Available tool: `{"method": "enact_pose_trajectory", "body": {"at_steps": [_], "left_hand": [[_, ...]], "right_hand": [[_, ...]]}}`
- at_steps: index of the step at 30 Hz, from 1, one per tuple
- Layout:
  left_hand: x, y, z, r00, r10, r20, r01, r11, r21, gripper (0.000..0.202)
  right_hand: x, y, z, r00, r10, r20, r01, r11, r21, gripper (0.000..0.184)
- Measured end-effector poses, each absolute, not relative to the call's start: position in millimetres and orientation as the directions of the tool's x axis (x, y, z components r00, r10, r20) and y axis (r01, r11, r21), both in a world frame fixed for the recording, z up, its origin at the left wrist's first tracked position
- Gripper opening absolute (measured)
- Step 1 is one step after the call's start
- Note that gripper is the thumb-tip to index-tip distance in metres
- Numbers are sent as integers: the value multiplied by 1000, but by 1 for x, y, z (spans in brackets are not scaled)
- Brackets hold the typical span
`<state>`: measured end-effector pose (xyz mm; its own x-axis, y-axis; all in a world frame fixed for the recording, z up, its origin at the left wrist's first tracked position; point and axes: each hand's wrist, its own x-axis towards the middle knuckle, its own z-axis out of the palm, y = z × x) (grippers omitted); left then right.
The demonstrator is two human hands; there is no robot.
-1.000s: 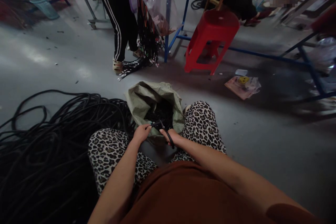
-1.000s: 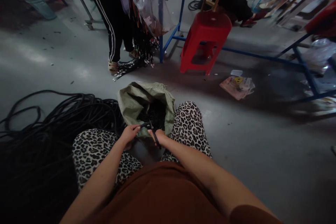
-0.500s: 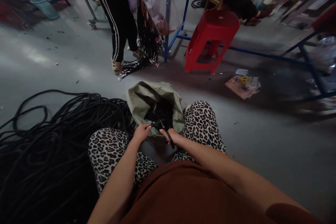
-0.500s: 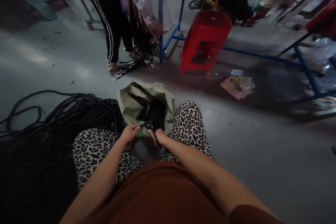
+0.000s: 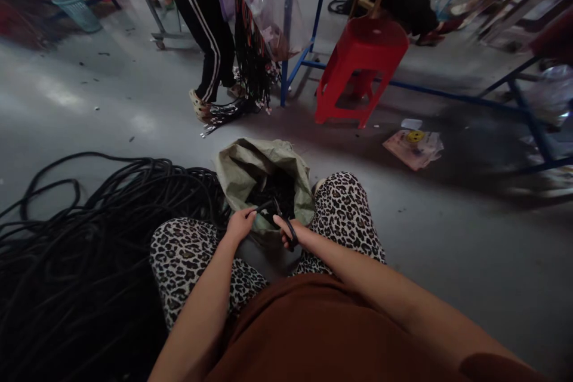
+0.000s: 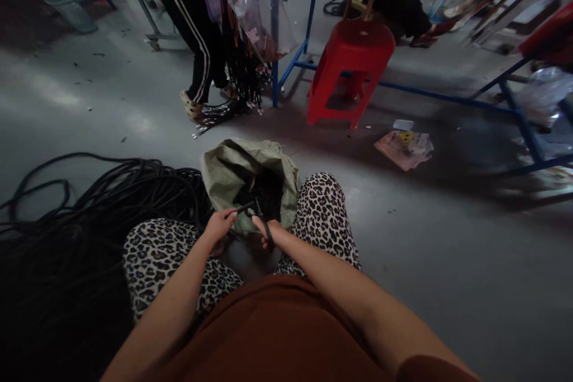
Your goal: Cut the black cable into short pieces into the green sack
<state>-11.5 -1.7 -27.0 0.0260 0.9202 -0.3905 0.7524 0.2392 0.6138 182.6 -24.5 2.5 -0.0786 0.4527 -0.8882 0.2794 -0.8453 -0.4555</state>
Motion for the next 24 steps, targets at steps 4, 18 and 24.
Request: {"method": "enact_pose_trajectory", "body": {"at_steps": [4,18,24], "left_hand": [[-11,-3,-29,43,926,-374,728,227,647,35],[-10,-5,-30,100,916,-387,696,214,685,38],[-11,-5,-29,100,915,-390,700,214,681,37]], "right_hand": [[180,-27,5,-140,462,-875,328,-813,-482,51],[175,-25,-1,-198,472,-859,373,-774,-511,51],[175,-25,-10,-181,474,-862,358,-784,-506,54]]}}
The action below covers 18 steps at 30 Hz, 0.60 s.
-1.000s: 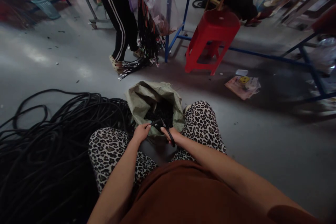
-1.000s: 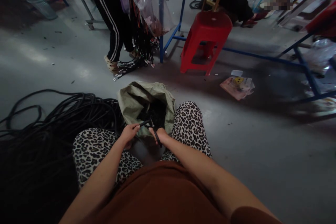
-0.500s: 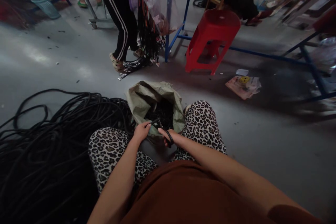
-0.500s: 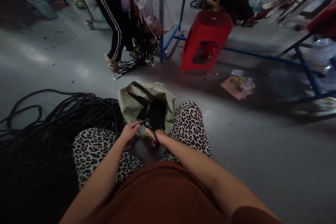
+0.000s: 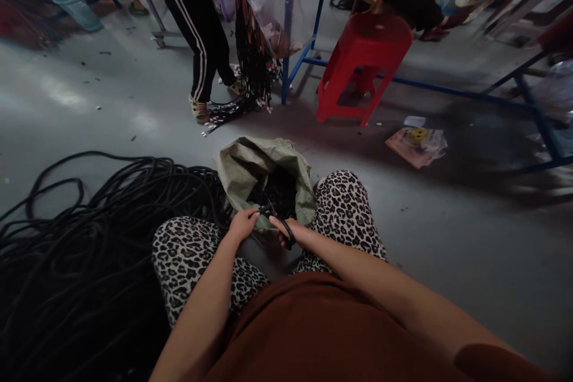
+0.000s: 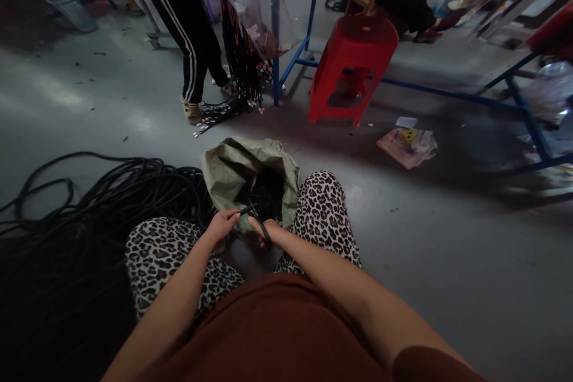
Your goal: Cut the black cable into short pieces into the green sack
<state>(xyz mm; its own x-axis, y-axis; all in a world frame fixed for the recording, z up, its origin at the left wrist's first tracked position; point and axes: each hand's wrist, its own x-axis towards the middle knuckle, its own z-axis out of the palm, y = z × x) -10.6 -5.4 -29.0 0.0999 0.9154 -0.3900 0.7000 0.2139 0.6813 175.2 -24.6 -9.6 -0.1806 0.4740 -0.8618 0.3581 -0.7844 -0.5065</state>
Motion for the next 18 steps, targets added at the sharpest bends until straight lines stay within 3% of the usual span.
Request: {"method": "enact_pose_trajectory", "body": {"at_steps": [18], "left_hand": [[-13,-4,-31,105,911,-398,682,225,695,36]], "right_hand": [[174,-22,-12,-199,507,-839,342,-766,-544,55]]}}
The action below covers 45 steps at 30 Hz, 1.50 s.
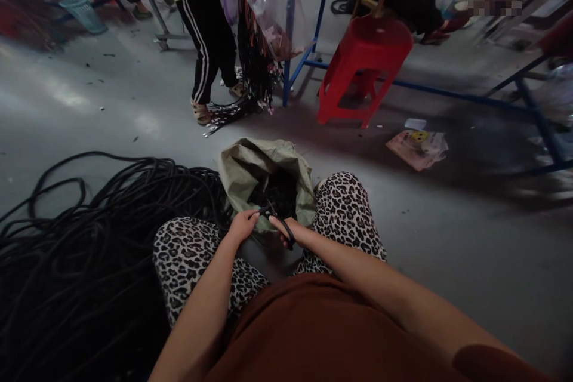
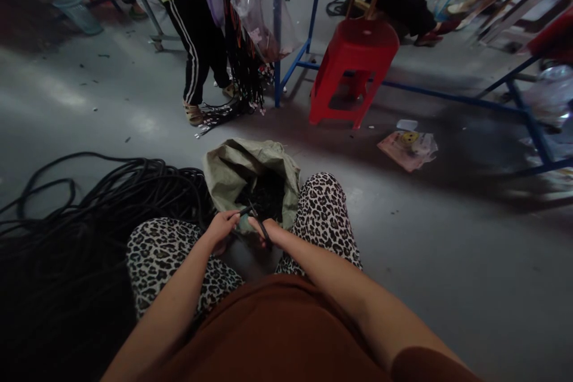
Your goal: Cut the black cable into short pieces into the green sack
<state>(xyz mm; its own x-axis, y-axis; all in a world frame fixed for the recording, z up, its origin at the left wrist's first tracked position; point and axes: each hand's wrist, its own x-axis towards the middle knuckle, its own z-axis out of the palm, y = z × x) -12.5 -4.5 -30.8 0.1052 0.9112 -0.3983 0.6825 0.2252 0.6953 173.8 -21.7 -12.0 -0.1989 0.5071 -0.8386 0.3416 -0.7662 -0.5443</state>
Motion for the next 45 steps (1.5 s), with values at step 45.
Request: {"method": "enact_pose_trajectory", "body": {"at_steps": [45], "left_hand": [[-11,-5,-16,98,911,-401,615,262,744,34]], "right_hand": [[178,-23,-6,-160,515,-842,466,-713,-524,53]]}}
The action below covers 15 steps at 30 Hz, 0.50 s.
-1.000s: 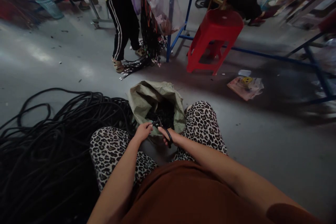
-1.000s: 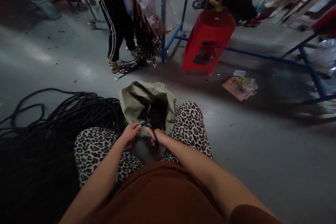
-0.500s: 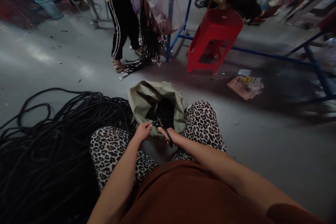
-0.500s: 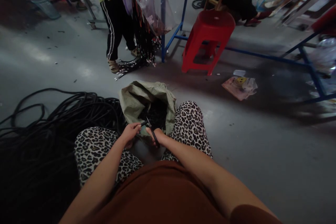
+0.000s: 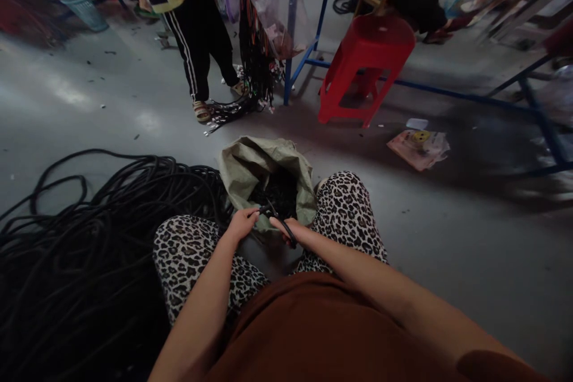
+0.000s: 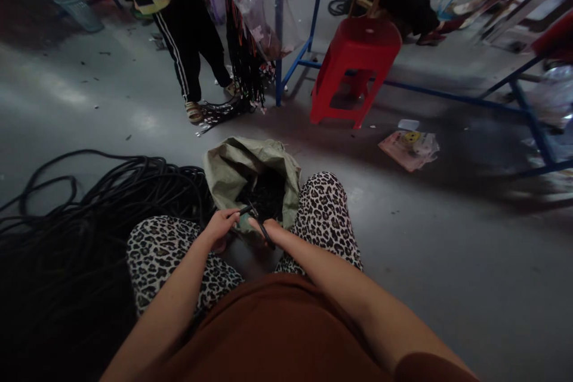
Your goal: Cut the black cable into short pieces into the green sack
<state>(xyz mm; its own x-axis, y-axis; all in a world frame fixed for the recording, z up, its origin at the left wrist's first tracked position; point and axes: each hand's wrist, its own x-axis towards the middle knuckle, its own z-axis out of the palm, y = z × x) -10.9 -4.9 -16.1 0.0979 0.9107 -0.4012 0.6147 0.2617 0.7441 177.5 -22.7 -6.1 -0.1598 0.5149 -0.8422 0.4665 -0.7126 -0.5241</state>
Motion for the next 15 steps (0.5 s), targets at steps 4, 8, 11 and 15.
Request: {"method": "enact_pose_trajectory", "body": {"at_steps": [4,8,11,15], "left_hand": [[-13,-6,-18,96,905,-414,606,277,745,33],[-16,-6,-18,93,904,-417,597,285,750,35],[-16,-6,-15,99,903,-418,593,284,754,35],[-15,-4,-12,100,899,-427,583,294,757,33]], "right_hand": [[177,-21,-8,-174,494,-852,476,-715,-512,52],[176,-22,-4,-203,500,-842,425,-729,-536,51],[176,-22,2,-211,500,-840,391,-744,-541,50],[175,-22,5,-225,491,-842,379,-751,-540,49]]}}
